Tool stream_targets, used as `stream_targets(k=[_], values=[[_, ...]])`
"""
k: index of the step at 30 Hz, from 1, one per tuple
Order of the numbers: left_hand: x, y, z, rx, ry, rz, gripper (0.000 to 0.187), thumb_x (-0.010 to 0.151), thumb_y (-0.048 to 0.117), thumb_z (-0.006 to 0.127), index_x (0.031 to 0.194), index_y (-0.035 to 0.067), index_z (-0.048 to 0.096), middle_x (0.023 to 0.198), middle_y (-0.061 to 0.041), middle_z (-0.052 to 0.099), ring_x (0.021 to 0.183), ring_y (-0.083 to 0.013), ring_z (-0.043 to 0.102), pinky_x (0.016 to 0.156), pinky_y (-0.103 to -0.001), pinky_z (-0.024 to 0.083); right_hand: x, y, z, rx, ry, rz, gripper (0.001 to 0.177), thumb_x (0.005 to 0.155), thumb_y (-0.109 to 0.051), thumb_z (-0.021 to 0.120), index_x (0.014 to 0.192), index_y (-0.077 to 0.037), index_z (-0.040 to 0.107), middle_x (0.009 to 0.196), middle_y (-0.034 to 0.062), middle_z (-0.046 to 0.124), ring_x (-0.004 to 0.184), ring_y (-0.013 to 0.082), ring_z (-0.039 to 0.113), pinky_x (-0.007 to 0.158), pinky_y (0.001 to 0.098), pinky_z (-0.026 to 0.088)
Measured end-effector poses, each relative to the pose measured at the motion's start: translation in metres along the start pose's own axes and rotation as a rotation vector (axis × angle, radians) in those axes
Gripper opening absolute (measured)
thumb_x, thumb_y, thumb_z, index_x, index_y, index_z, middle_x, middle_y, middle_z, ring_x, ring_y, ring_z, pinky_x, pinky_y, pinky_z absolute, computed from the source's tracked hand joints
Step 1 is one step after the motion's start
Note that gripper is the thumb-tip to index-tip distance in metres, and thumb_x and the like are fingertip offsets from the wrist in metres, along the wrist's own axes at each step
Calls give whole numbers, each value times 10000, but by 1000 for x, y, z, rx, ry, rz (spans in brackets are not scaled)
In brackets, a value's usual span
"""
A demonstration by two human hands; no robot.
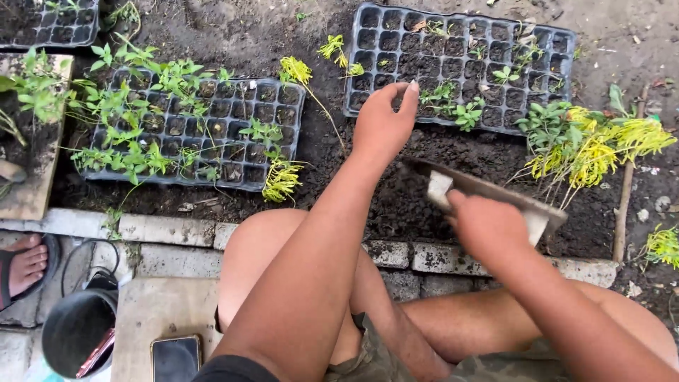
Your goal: Transplanting small yellow seedlings from a tray into a soil bed by hand and using a wooden block to level soil.
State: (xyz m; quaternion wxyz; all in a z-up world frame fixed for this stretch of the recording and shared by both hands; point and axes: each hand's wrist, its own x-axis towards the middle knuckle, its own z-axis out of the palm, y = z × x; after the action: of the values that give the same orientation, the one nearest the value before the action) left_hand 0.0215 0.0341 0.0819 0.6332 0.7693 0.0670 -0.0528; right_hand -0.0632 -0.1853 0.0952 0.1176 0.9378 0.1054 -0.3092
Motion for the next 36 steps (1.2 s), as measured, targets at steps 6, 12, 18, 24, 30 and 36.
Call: stream_targets(k=[6,12,18,24,30,36], values=[[-4,5,-1,44,-33,-20,595,1147,458,408,1494,4,574,1449,-258,585,1451,-470,538,1151,-694,493,-28,-97,14,155,-106,-107,251,940,-277,682,1158,-159,643,885,116,774,904,367,773,775,552,611],[-4,-4,-1,37,-45,-26,571,1154,428,414,1491,-2,580,1442,-267,591,1477,-492,499,1168,-705,467,22,-103,69,68,76,-191,232,970,-195,578,1186,-134,637,857,90,779,873,330,786,749,525,625],[-2,-4,-1,20,-49,2,567,1157,407,425,1484,-32,577,1434,-293,590,1496,-533,459,1173,-728,446,46,-53,63,163,48,-33,277,994,-254,601,1249,-147,616,871,135,795,938,347,789,847,544,624],[-1,-1,-1,48,-102,-64,585,1151,433,397,1512,2,558,1497,-273,555,1499,-474,487,1183,-681,467,28,-30,50,230,-3,2,404,977,-391,617,1285,-131,610,982,217,782,996,415,760,872,569,603],[0,-2,3,54,-154,-28,621,1149,458,398,1521,-19,536,1503,-287,539,1492,-493,489,1175,-692,476,-24,-81,20,126,-121,-163,291,929,-363,681,1147,-174,726,979,143,791,1012,358,762,883,527,615],[-3,-3,-4,58,-168,-57,614,1153,440,387,1530,-25,525,1507,-304,525,1482,-499,492,1168,-687,476,3,-52,45,129,-59,-96,285,956,-375,624,1159,-185,686,946,135,796,997,340,773,907,516,610]])
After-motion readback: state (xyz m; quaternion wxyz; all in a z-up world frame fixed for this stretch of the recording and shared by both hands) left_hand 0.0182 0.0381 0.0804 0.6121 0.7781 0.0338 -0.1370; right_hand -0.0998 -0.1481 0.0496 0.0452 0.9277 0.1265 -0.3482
